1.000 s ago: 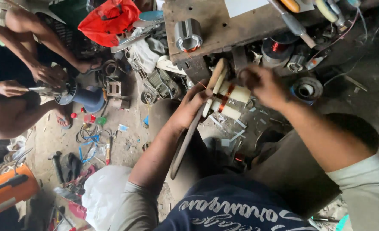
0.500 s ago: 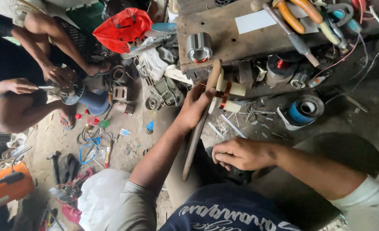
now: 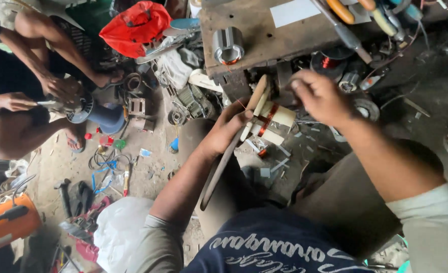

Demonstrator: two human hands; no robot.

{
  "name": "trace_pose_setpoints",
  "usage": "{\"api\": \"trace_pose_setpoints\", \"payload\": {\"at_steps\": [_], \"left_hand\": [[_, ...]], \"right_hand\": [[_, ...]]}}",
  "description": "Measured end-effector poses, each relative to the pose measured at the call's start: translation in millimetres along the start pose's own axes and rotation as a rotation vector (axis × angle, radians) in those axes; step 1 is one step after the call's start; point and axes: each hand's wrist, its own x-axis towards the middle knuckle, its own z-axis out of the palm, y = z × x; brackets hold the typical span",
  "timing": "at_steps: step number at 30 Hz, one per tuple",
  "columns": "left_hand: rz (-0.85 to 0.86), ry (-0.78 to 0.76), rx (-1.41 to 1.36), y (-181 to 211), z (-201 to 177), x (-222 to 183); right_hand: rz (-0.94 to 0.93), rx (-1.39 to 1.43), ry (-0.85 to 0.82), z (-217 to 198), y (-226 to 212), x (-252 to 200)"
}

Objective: A technician is seen repairing a motor stator by cutting strips of insulation paper with scissors and manually inserting them into the slots of the metal core.

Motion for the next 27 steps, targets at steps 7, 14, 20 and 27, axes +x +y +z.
{"api": "trace_pose_setpoints", "payload": {"at_steps": [7,14,20,27], "left_hand": [[0.004,0.105,-0.017,12.5,-2.3,4.3],[-0.046,0.131,-0.107,9.0,-7.2,16.1],[-0.105,0.005,-0.163,3.0,-2.1,3.7],[-0.072,0.159,0.046,37.9,-2.1,6.9]], "right_hand": [[0.079,0.101,-0.337,-4.7,-87.1,-1.2],[0.090,0.154,-0.565,54.3,-120.2,-17.5],[0.122,-0.063,0.118,-16.3,-32.0,18.2],[0.240,0.143,-0.287,5.7,-95.8,6.1]]}}
